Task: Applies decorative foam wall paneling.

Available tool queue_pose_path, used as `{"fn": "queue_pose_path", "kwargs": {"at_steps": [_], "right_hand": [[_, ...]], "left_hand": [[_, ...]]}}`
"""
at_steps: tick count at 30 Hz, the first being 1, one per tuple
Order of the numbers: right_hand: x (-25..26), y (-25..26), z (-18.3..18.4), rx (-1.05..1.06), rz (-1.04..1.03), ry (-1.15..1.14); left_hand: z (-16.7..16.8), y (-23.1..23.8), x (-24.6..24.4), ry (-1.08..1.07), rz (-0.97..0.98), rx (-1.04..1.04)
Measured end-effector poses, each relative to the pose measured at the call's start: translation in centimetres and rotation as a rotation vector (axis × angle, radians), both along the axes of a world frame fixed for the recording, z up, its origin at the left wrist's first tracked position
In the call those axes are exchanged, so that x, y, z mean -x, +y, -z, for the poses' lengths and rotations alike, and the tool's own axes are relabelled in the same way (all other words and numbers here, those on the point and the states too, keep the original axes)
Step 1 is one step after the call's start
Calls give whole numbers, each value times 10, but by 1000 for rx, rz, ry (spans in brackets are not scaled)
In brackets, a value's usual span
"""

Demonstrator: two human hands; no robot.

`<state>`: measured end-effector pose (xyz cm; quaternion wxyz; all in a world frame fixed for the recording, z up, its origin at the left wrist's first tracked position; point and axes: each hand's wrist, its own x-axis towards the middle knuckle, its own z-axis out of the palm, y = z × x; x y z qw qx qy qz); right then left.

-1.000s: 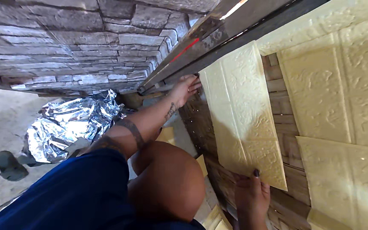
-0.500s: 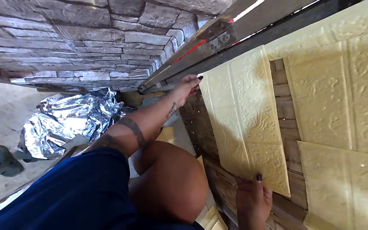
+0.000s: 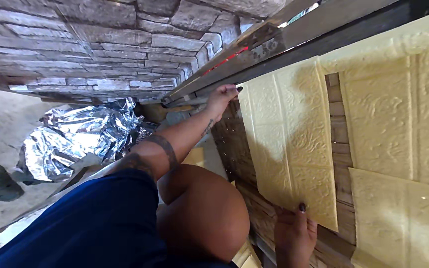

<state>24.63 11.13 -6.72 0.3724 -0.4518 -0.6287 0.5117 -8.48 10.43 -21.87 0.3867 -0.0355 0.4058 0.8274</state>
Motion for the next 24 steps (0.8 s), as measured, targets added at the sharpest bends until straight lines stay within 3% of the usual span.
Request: {"fn": "queue_pose_path", "kwargs": {"at_steps": [24], "right_hand": [[-5, -3, 15, 19, -14, 27]], "left_hand": [[7, 8, 1, 56, -37, -47]]}}
